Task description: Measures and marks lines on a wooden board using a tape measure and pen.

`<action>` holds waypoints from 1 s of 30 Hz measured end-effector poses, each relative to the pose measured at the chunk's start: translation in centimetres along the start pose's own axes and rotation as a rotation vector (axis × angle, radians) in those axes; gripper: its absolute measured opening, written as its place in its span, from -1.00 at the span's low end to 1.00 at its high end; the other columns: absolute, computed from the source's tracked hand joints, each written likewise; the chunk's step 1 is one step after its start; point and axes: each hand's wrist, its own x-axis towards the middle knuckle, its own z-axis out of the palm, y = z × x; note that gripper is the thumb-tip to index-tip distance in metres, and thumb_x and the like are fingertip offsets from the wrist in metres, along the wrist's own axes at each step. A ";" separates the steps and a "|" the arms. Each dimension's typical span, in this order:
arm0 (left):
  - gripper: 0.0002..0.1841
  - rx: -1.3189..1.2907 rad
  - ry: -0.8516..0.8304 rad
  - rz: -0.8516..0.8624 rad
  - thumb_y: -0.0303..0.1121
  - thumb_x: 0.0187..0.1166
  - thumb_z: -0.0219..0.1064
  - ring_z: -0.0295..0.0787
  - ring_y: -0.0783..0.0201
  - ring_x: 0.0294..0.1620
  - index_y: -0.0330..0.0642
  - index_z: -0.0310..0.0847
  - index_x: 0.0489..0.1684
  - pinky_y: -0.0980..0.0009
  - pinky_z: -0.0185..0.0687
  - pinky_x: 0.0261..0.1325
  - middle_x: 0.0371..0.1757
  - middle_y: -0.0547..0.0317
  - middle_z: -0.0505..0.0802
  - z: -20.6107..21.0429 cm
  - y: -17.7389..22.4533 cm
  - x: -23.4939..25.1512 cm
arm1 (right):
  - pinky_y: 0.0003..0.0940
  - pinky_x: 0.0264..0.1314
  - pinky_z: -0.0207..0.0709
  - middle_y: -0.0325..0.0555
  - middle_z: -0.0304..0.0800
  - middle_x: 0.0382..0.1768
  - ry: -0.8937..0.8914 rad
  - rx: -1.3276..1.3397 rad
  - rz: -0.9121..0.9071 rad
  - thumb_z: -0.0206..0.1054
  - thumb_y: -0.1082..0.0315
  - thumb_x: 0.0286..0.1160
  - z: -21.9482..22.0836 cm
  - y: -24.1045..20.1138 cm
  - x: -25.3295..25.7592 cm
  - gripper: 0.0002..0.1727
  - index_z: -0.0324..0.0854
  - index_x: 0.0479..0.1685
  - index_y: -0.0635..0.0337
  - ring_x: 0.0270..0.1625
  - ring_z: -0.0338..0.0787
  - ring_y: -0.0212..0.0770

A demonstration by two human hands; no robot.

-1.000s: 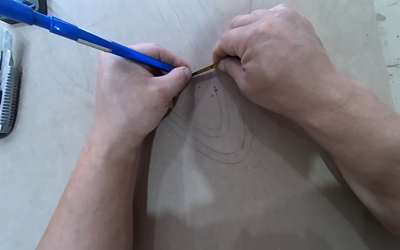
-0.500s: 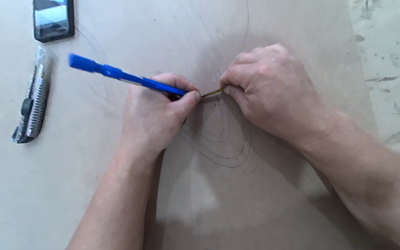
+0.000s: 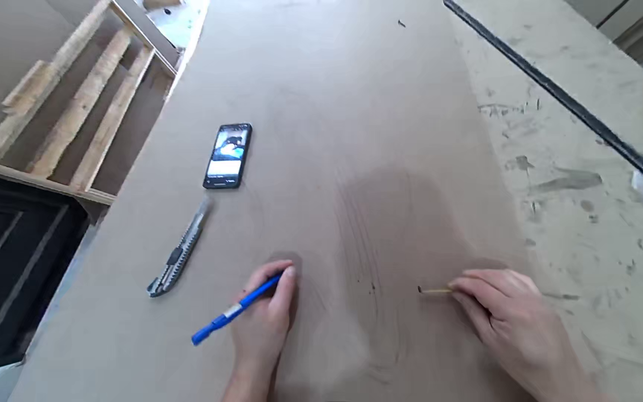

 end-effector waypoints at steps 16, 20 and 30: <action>-0.77 -0.002 -0.103 0.124 -0.41 0.71 0.30 0.86 0.38 -0.09 -0.23 0.82 0.14 0.43 0.86 0.03 -0.10 0.15 0.91 -0.8 -1.7 3.3 | 0.21 0.42 0.51 -0.10 0.89 0.08 0.183 -0.057 -0.088 0.23 0.15 0.70 12.4 -3.9 29.7 -0.73 0.86 -0.06 -0.02 0.21 0.82 0.02; -0.79 0.005 -0.142 0.154 -0.44 0.64 0.36 0.84 0.38 -0.06 -0.25 0.83 0.11 0.44 0.83 0.06 -0.10 0.15 0.90 -1.3 -2.7 8.4 | 0.17 0.46 0.46 -0.13 0.88 0.10 0.172 0.050 -0.072 0.29 0.14 0.70 13.4 -4.5 34.6 -0.76 0.86 -0.06 -0.02 0.25 0.79 -0.03; -0.79 -0.002 -0.328 0.263 -0.41 0.64 0.35 0.83 0.34 -0.11 -0.22 0.85 0.07 0.47 0.79 -0.01 -0.14 0.14 0.91 1.7 -2.7 15.7 | 0.12 0.40 0.47 0.04 0.86 0.12 0.211 0.087 -0.058 0.38 0.16 0.63 13.3 -3.8 34.0 -0.76 0.88 -0.02 0.06 0.25 0.78 0.04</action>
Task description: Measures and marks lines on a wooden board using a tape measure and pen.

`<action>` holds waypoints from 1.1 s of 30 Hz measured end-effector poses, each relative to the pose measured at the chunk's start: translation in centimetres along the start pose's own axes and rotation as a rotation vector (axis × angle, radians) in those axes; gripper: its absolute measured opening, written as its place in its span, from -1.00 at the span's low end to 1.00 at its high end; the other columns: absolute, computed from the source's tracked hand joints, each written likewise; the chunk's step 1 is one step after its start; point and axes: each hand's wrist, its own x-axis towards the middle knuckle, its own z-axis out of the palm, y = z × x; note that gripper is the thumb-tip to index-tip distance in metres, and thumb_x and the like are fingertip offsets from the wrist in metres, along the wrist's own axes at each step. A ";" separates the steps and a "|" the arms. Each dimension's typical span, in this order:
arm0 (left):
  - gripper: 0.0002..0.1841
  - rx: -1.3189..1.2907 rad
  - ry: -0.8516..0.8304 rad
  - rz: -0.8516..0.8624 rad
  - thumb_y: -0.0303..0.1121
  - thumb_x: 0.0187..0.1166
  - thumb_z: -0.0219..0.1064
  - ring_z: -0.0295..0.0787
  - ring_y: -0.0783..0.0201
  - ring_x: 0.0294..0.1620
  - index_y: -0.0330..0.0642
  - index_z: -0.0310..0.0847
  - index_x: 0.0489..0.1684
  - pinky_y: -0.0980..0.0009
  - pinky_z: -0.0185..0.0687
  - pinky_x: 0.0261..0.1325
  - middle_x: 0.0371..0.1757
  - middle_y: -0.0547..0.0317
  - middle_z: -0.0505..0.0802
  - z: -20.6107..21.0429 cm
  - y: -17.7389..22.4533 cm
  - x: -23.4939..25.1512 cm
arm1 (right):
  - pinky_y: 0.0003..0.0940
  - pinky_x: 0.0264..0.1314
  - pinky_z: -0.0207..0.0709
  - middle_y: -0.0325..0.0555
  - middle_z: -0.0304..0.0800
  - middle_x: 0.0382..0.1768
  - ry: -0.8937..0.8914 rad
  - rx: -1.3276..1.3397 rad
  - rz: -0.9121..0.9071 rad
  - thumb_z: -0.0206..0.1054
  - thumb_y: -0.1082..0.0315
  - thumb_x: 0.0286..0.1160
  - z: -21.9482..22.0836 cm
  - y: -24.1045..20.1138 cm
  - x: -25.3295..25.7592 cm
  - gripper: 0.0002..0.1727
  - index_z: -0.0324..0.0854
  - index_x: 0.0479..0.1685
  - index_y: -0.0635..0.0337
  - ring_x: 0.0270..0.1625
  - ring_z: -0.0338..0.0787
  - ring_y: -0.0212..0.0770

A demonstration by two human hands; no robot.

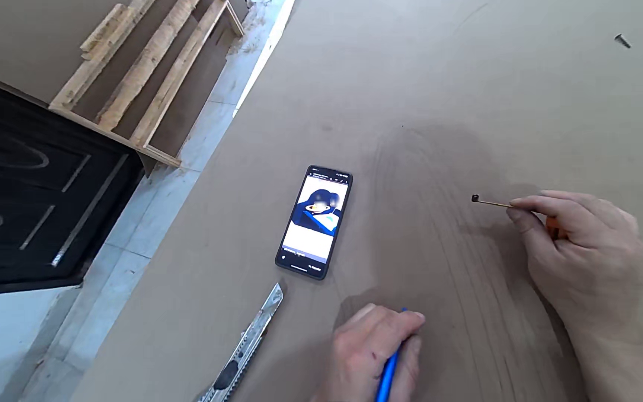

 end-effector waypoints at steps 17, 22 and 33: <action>-0.80 -0.096 -0.064 -0.003 -0.44 0.62 0.37 0.82 0.29 -0.09 -0.23 0.84 0.08 0.44 0.76 0.01 -0.16 0.08 0.90 -1.0 0.2 -0.8 | 0.13 0.40 0.46 0.10 0.84 0.15 -0.063 -0.017 0.011 0.34 0.10 0.65 -0.2 0.2 -0.1 -0.70 0.87 0.01 0.08 0.24 0.76 0.07; -0.77 -0.177 0.009 -0.042 -0.42 0.64 0.35 0.83 0.32 -0.09 -0.27 0.80 0.14 0.40 0.82 0.02 -0.11 0.11 0.90 -0.9 -0.5 -0.4 | 0.11 0.40 0.52 -0.06 0.91 0.01 -0.131 0.022 -0.108 0.36 0.14 0.60 -0.2 -1.0 0.3 -0.76 0.92 -0.11 0.00 0.21 0.81 0.00; -0.65 0.130 0.175 -0.169 -0.39 0.58 0.37 0.85 0.47 -0.13 0.03 0.70 0.32 0.47 0.82 -0.12 -0.02 0.40 0.92 0.4 -3.5 14.2 | -0.17 0.15 0.53 -0.44 0.86 -0.06 -0.442 0.011 -0.235 0.39 0.10 0.55 3.7 -2.0 7.2 -0.85 0.91 -0.20 -0.29 0.06 0.75 -0.29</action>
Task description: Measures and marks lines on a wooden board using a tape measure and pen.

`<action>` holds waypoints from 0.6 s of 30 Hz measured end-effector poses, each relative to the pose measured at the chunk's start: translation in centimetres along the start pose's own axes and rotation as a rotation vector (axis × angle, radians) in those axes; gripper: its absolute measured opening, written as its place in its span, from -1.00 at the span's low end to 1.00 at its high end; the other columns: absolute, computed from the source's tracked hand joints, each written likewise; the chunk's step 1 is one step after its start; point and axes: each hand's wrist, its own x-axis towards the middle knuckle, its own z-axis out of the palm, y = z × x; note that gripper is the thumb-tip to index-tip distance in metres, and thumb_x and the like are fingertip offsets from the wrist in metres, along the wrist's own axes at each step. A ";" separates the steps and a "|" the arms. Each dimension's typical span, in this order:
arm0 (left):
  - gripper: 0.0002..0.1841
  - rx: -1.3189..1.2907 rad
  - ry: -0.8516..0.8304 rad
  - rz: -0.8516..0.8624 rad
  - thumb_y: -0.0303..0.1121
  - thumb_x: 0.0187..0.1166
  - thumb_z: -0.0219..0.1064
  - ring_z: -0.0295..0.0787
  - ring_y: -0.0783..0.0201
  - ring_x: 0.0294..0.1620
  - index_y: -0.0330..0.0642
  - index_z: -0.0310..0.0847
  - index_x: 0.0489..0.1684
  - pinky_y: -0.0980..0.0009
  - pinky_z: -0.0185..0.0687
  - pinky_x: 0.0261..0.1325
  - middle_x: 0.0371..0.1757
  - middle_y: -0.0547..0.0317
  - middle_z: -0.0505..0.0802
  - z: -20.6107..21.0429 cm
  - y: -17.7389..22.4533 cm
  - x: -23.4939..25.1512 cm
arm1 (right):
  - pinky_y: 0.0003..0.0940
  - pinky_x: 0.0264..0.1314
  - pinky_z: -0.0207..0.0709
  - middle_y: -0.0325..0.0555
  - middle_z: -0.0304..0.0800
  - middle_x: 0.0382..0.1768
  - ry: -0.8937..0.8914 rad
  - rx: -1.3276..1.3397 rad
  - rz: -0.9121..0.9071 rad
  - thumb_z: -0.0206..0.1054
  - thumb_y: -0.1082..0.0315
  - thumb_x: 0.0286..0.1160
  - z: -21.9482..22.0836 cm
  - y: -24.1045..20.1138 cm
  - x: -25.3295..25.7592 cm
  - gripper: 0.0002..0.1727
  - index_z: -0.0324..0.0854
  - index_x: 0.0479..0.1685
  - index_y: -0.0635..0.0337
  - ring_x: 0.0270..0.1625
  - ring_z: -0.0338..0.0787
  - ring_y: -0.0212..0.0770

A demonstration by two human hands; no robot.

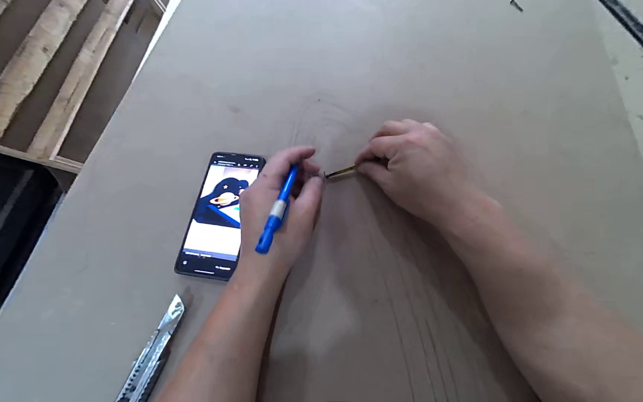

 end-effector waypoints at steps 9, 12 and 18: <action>-0.67 -0.157 -0.035 -0.015 -0.55 0.57 0.38 0.91 0.28 -0.12 -0.11 0.71 0.27 0.39 0.88 -0.13 0.00 0.21 0.95 0.7 0.0 1.4 | -0.13 0.22 0.49 -0.48 0.86 -0.09 -0.068 -0.001 -0.124 0.32 0.07 0.62 -0.3 1.9 1.9 -0.81 0.88 -0.16 -0.31 0.08 0.76 -0.33; -0.69 -0.152 -0.004 0.008 -0.54 0.59 0.34 0.91 0.29 -0.08 -0.17 0.69 0.26 0.37 0.88 -0.10 0.01 0.19 0.94 1.2 0.2 0.9 | -0.09 0.23 0.49 -0.41 0.87 -0.08 -0.064 0.000 -0.159 0.32 0.11 0.62 -0.5 2.3 1.5 -0.82 0.87 -0.17 -0.24 0.08 0.76 -0.27; -0.69 -0.093 0.013 0.012 -0.51 0.61 0.32 0.89 0.46 0.00 -0.13 0.74 0.27 0.46 0.85 0.04 0.00 0.29 0.96 1.2 0.4 0.9 | 0.03 0.22 0.52 -0.32 0.90 -0.06 0.006 0.029 -0.181 0.27 0.08 0.64 -0.3 2.5 1.6 -0.76 0.88 -0.18 -0.20 0.09 0.80 -0.14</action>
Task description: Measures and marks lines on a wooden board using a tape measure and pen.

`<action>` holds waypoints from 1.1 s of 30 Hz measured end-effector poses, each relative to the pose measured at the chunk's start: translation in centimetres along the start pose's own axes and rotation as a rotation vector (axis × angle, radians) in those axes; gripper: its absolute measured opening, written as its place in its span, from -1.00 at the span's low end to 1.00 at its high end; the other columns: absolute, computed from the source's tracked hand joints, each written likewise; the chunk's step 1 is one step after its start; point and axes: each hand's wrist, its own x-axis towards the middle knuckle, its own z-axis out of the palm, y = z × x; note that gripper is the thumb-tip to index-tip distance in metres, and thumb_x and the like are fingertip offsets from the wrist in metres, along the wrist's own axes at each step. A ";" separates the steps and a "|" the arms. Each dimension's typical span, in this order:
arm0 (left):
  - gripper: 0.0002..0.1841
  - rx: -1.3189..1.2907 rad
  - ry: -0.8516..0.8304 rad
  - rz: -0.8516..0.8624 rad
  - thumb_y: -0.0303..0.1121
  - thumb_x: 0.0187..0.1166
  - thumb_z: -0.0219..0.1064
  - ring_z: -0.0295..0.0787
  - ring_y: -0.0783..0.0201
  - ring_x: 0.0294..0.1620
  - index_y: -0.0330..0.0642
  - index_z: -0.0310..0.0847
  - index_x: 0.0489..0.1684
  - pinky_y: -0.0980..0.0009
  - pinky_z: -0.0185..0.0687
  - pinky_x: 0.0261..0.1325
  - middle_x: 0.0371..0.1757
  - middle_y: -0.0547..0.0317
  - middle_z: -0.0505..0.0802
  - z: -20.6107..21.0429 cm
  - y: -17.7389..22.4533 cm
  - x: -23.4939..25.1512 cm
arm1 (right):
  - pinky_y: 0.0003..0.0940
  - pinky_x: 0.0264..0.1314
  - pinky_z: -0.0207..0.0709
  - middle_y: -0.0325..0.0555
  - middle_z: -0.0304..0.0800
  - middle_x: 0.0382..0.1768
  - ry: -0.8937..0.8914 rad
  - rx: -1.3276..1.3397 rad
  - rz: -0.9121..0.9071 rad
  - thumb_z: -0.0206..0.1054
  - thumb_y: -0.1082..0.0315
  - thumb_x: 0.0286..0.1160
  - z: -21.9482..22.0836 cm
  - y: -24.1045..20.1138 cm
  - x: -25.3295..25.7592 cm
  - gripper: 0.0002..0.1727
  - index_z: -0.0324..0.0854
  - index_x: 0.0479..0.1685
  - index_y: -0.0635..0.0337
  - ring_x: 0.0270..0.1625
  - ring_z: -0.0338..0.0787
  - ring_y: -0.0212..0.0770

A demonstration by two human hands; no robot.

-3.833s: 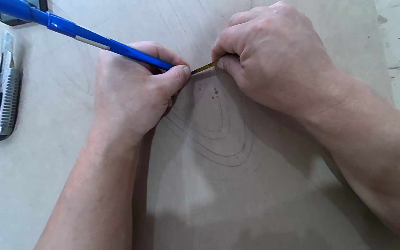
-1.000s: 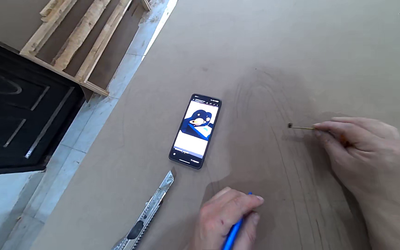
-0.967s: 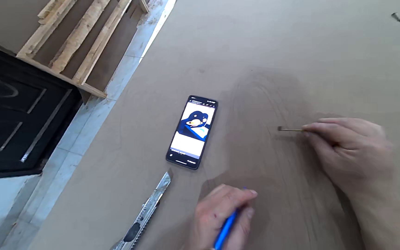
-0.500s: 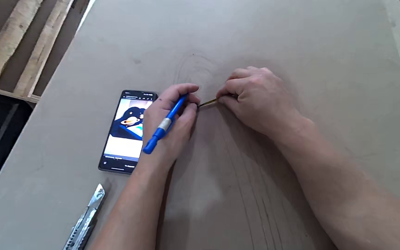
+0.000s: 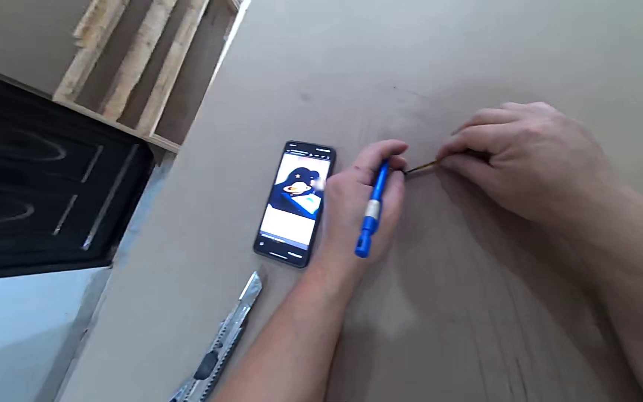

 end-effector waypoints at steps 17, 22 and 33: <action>-0.69 -0.022 -0.020 0.006 -0.52 0.61 0.33 0.86 0.47 0.02 -0.15 0.76 0.27 0.49 0.81 0.07 0.04 0.26 0.94 -0.2 -0.2 0.0 | 0.10 0.17 0.51 -0.26 0.90 -0.02 0.029 0.001 0.036 0.26 0.00 0.62 0.2 -0.2 -0.2 -0.71 0.89 -0.17 -0.18 0.11 0.80 -0.10; -0.69 -0.017 -0.022 0.003 -0.52 0.61 0.33 0.85 0.48 0.01 -0.15 0.76 0.27 0.50 0.80 0.05 0.04 0.27 0.94 -0.2 -0.1 0.0 | 0.10 0.21 0.51 -0.26 0.90 -0.02 0.027 0.012 0.040 0.28 -0.01 0.61 0.2 -0.2 -0.2 -0.72 0.90 -0.16 -0.18 0.13 0.80 -0.10; -0.69 -0.060 -0.043 -0.004 -0.52 0.68 0.25 0.89 0.40 -0.05 -0.13 0.73 0.31 0.40 0.88 0.00 0.03 0.26 0.94 -0.4 -0.4 0.1 | 0.06 0.20 0.49 -0.29 0.91 -0.04 0.013 0.011 0.045 0.30 0.07 0.60 0.1 -0.4 0.0 -0.76 0.91 -0.17 -0.20 0.08 0.79 -0.13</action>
